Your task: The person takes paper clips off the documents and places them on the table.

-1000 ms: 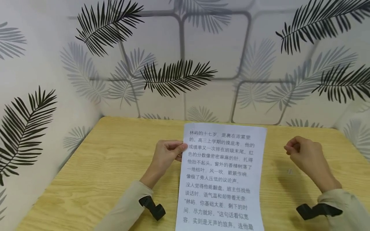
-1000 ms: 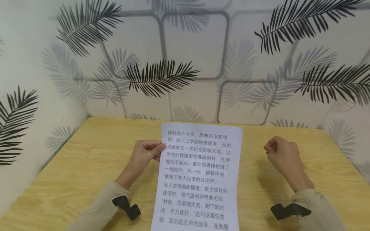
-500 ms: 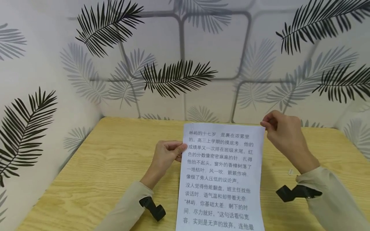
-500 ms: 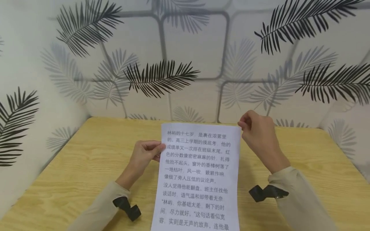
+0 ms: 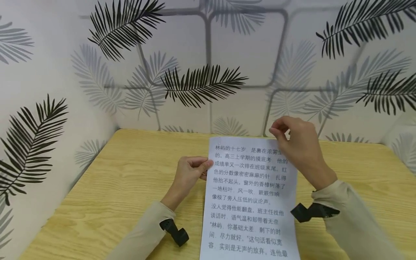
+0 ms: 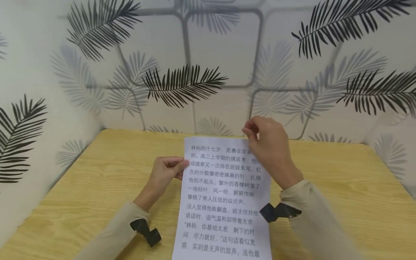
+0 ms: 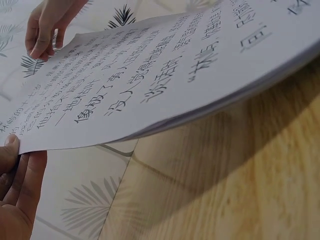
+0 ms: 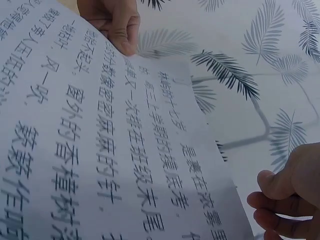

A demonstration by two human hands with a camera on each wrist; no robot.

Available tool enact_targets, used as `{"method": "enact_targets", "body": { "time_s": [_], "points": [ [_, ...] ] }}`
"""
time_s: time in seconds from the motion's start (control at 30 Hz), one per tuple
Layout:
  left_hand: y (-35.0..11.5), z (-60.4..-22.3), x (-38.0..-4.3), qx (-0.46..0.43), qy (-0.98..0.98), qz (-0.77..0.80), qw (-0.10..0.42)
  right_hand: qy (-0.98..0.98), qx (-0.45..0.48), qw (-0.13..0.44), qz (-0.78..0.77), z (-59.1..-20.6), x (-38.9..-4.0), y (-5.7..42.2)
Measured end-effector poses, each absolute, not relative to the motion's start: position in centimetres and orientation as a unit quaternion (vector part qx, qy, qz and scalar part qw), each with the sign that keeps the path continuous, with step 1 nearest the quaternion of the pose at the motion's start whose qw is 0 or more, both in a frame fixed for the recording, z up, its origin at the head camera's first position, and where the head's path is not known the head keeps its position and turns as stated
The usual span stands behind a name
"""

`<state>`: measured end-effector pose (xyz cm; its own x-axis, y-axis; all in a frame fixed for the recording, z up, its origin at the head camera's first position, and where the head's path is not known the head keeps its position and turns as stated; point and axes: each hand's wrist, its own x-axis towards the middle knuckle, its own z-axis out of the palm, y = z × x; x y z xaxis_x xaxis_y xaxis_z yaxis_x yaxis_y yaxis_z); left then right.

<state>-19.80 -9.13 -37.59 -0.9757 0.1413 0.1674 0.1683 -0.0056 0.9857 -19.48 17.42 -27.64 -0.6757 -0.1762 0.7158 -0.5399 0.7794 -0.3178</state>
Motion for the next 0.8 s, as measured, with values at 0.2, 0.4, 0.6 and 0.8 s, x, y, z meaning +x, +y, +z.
{"method": "enact_targets", "body": {
  "time_s": [0.2,0.4,0.6,0.8],
  "points": [
    [-8.8,-37.9,-19.9,-0.099,-0.707,-0.7,0.002,-0.875,0.236,0.313,0.283,-27.9,-20.1,14.4],
    [-8.8,-37.8,-20.0,-0.091,-0.71,-0.699,0.008,-0.881,0.247,0.279,0.292,-27.9,-20.5,11.2],
    [-8.9,-37.8,-19.8,-0.096,-0.711,-0.696,0.004,-0.893,0.245,0.255,0.277,-28.3,-20.8,8.8],
    [-8.8,-38.0,-19.7,-0.09,-0.717,-0.692,0.007,-0.907,0.215,0.241,0.271,-28.6,-20.9,7.7]
  ]
}}
